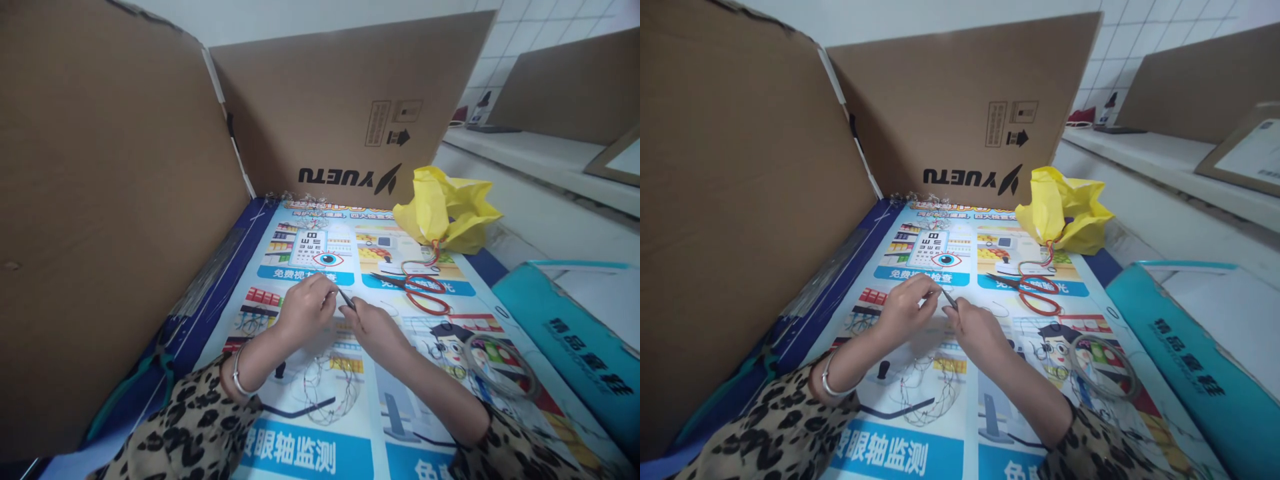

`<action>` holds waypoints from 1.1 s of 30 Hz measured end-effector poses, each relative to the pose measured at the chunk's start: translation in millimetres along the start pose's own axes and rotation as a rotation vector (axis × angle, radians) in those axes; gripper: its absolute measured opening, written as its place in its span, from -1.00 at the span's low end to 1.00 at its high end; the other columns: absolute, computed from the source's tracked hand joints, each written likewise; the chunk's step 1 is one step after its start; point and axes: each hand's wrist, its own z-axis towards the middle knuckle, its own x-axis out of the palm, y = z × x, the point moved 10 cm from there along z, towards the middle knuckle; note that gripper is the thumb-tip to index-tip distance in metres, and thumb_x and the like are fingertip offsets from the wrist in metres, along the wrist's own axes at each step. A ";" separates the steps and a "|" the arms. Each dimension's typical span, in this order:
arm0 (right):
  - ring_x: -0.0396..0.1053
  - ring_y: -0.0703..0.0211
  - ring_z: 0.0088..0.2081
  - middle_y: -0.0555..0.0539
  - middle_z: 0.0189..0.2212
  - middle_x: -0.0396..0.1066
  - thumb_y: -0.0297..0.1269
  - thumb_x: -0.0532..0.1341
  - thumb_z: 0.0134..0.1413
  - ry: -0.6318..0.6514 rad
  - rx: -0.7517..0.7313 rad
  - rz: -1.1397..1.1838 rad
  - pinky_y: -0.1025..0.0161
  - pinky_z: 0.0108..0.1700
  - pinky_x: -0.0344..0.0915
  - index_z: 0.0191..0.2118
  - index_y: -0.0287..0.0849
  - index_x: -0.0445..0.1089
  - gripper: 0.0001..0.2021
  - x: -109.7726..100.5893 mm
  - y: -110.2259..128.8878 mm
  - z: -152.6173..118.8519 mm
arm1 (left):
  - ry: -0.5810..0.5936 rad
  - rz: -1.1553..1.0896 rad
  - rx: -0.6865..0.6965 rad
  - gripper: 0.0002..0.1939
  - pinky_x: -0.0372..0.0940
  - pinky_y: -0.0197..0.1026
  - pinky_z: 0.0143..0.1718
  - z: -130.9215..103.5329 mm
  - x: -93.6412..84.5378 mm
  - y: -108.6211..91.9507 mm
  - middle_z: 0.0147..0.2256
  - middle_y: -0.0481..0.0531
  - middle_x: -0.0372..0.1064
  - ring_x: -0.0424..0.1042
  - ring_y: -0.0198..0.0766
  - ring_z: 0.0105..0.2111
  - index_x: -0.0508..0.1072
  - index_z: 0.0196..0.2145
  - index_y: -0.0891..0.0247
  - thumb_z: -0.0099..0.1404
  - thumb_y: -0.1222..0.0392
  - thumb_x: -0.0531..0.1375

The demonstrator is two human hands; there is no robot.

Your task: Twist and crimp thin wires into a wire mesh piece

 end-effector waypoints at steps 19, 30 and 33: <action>0.42 0.04 -0.39 -0.11 -0.43 0.47 -0.05 -0.10 0.20 0.125 -0.212 -0.336 0.26 -0.46 0.01 -0.28 -0.14 0.29 -0.67 -0.3 13.7 -5.8 | 0.430 0.126 0.186 -0.80 0.22 -0.28 -0.34 3.9 10.1 -1.9 -0.36 0.00 0.44 0.40 -0.25 -0.33 0.41 -0.39 0.26 0.16 0.43 0.01; 0.33 0.14 -0.50 -0.07 -0.54 0.39 -0.06 -0.05 0.17 -0.067 -0.188 -0.146 0.28 -0.50 0.05 -0.40 -0.15 0.25 -0.69 -24.8 14.6 -8.9 | 0.260 -0.053 0.046 -0.88 0.16 -0.34 -0.39 19.3 -29.7 22.0 -0.47 -0.05 0.35 0.30 -0.36 -0.44 0.35 -0.47 0.29 0.17 0.36 0.06; 0.25 0.25 -0.57 0.02 -0.65 0.30 0.00 -0.12 0.18 0.009 -0.049 0.389 0.30 -0.49 0.12 -0.51 -0.13 0.17 -0.61 -23.7 -2.4 -4.2 | 0.340 -0.076 -0.002 -0.89 0.12 -0.34 -0.44 15.7 -13.0 23.5 -0.48 -0.06 0.34 0.28 -0.35 -0.46 0.35 -0.47 0.28 0.18 0.30 0.06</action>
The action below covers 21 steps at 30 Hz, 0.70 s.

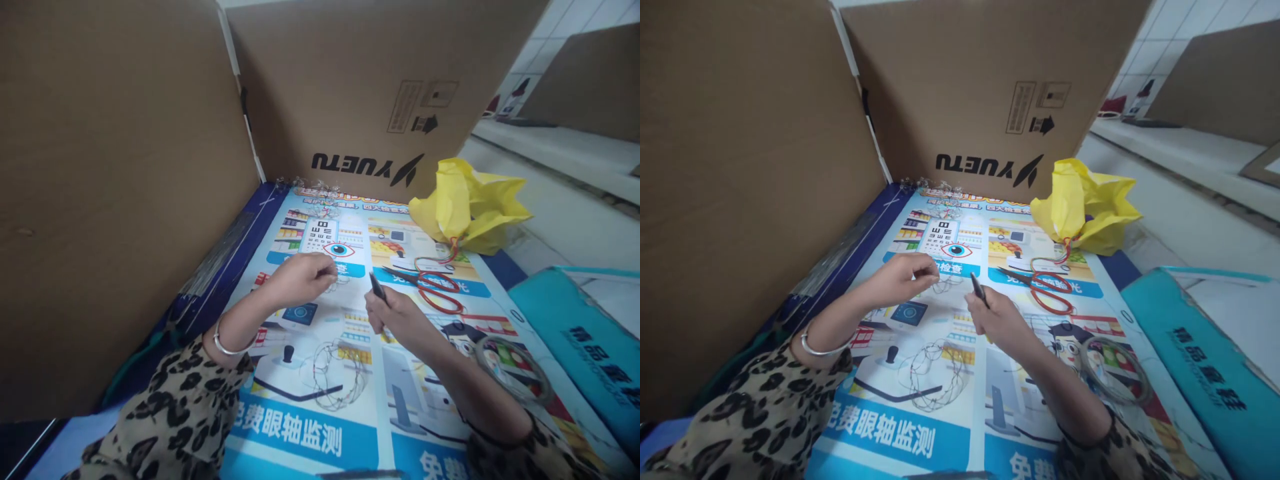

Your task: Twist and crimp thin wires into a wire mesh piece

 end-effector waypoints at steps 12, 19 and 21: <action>0.24 0.26 -0.50 0.01 -0.55 0.31 -0.03 0.04 0.09 -0.232 0.029 0.419 0.27 -0.39 0.21 -0.42 -0.15 0.20 -0.72 14.8 -34.4 5.3 | 0.157 0.180 -0.166 -0.70 0.02 -0.29 -0.53 -0.6 21.1 17.3 -0.60 -0.02 0.27 0.23 -0.31 -0.55 0.31 -0.60 0.28 0.21 0.15 -0.03; 0.26 0.24 -0.43 0.01 -0.51 0.33 -0.11 0.13 0.02 -0.204 -0.007 0.323 0.27 -0.32 0.21 -0.42 -0.15 0.27 -0.79 8.8 -4.6 -3.6 | 0.116 0.338 -0.324 -0.75 0.15 -0.19 -0.48 -3.5 23.6 18.6 -0.53 0.14 0.39 0.37 -0.10 -0.48 0.40 -0.56 0.28 0.13 0.19 0.00; 0.25 0.25 -0.45 0.02 -0.49 0.34 -0.11 0.17 -0.04 -0.165 -0.015 0.258 0.27 -0.35 0.21 -0.38 -0.14 0.30 -0.80 12.3 7.4 -4.5 | 0.113 0.358 -0.342 -0.76 0.18 -0.15 -0.47 -3.9 26.9 15.8 -0.53 0.17 0.40 0.39 -0.06 -0.48 0.41 -0.56 0.29 0.12 0.20 0.01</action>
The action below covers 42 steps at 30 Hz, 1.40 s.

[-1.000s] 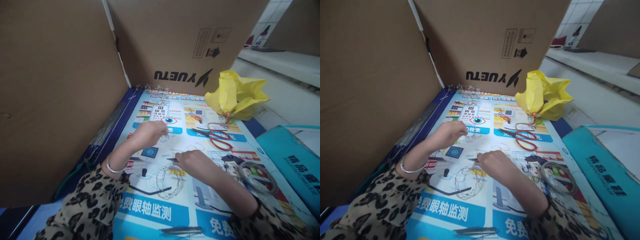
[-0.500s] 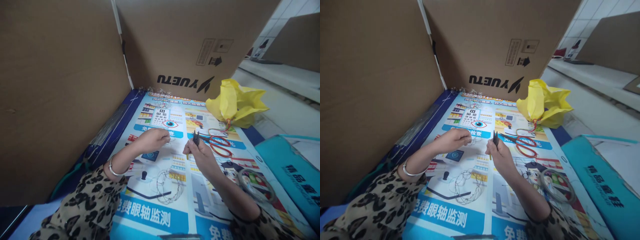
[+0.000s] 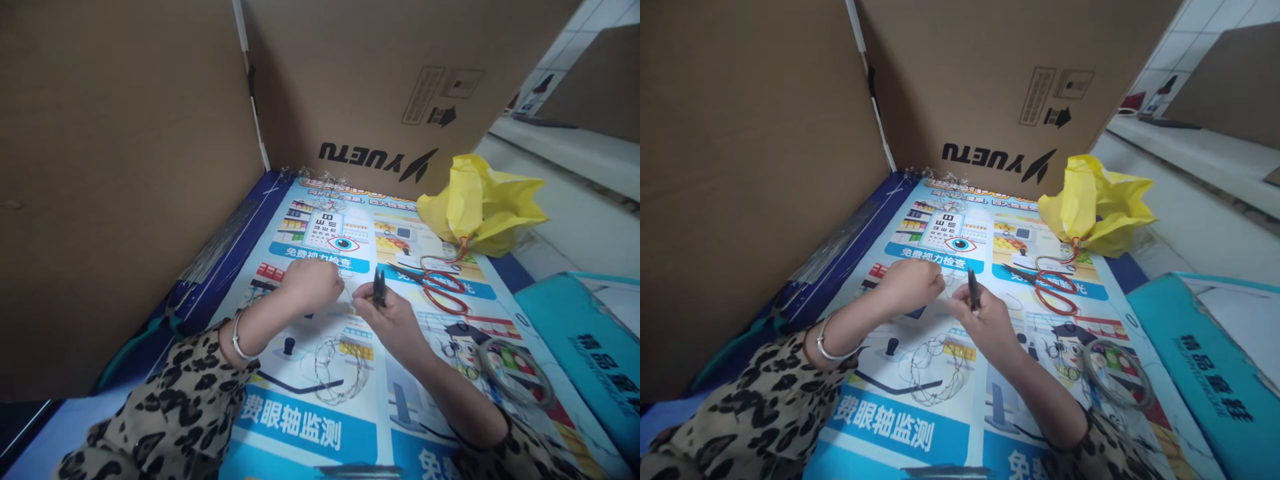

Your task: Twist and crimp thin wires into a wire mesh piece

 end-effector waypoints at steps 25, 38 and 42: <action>0.27 0.25 -0.53 0.04 -0.58 0.29 0.05 -0.02 0.12 0.173 0.165 0.539 0.28 -0.46 0.18 -0.26 -0.15 0.22 -0.66 20.2 -17.4 0.1 | -0.170 -1.170 0.070 -0.80 0.21 -0.32 -0.43 0.7 14.2 -5.7 -0.55 -0.08 0.33 0.28 -0.39 -0.50 0.45 -0.47 0.27 0.20 0.14 0.12; 0.25 0.12 -0.35 -0.09 -0.40 0.32 -0.04 -0.12 0.19 -0.039 -0.132 -0.486 0.20 -0.32 0.15 -0.28 -0.15 0.23 -0.68 -26.5 7.0 4.1 | -0.196 -1.370 0.006 -0.80 0.28 -0.33 -0.43 1.8 5.8 5.8 -0.39 0.02 0.39 0.39 -0.36 -0.41 0.38 -0.41 0.33 0.22 0.13 0.08; 0.21 0.03 -0.26 -0.17 -0.38 0.33 -0.09 -0.04 0.17 -0.129 -0.464 -0.948 0.15 -0.22 0.07 -0.28 -0.21 0.32 -0.68 -28.0 33.1 -1.2 | -0.115 -1.452 0.024 -0.77 0.28 -0.35 -0.47 2.4 7.8 0.2 -0.37 0.06 0.43 0.45 -0.36 -0.45 0.30 -0.41 0.33 0.26 0.09 0.05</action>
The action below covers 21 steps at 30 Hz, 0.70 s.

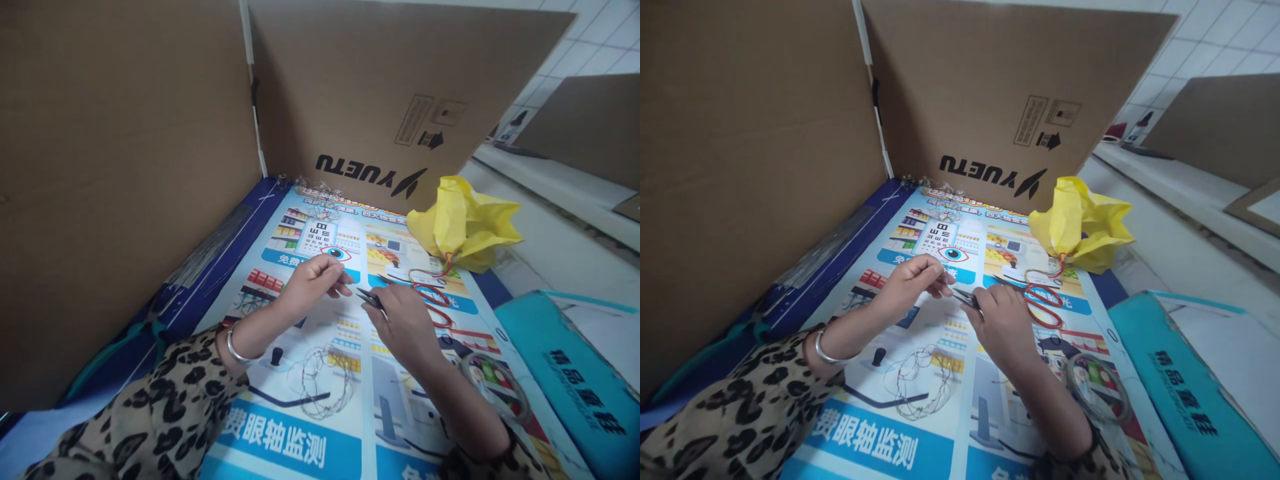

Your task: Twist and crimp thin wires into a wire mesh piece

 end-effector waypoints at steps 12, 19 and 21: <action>0.16 0.06 -0.32 -0.14 -0.44 0.31 -0.01 -0.02 0.14 -0.025 -0.103 -0.267 0.18 -0.26 -0.03 -0.26 -0.17 0.40 -0.62 -5.8 4.5 0.0 | 0.107 0.168 0.100 -0.77 0.28 -0.37 -0.45 -2.9 8.6 -10.8 -0.41 0.01 0.43 0.44 -0.40 -0.47 0.34 -0.38 0.33 0.30 0.12 0.02; 0.15 0.05 -0.32 -0.14 -0.45 0.29 0.01 -0.04 0.14 0.000 -0.109 -0.345 0.17 -0.26 -0.05 -0.25 -0.15 0.40 -0.60 -4.1 3.0 -0.6 | 0.099 0.262 0.143 -0.78 0.32 -0.36 -0.41 -6.3 10.1 -23.3 -0.44 0.00 0.41 0.44 -0.40 -0.48 0.37 -0.41 0.34 0.29 0.18 0.03; 0.15 0.05 -0.32 -0.14 -0.46 0.29 0.01 -0.03 0.14 -0.005 -0.118 -0.358 0.17 -0.27 -0.06 -0.25 -0.14 0.41 -0.61 -4.0 4.6 -1.0 | 0.097 0.280 0.145 -0.79 0.32 -0.36 -0.41 -6.6 10.8 -22.7 -0.44 0.00 0.41 0.45 -0.40 -0.48 0.37 -0.41 0.34 0.29 0.18 0.04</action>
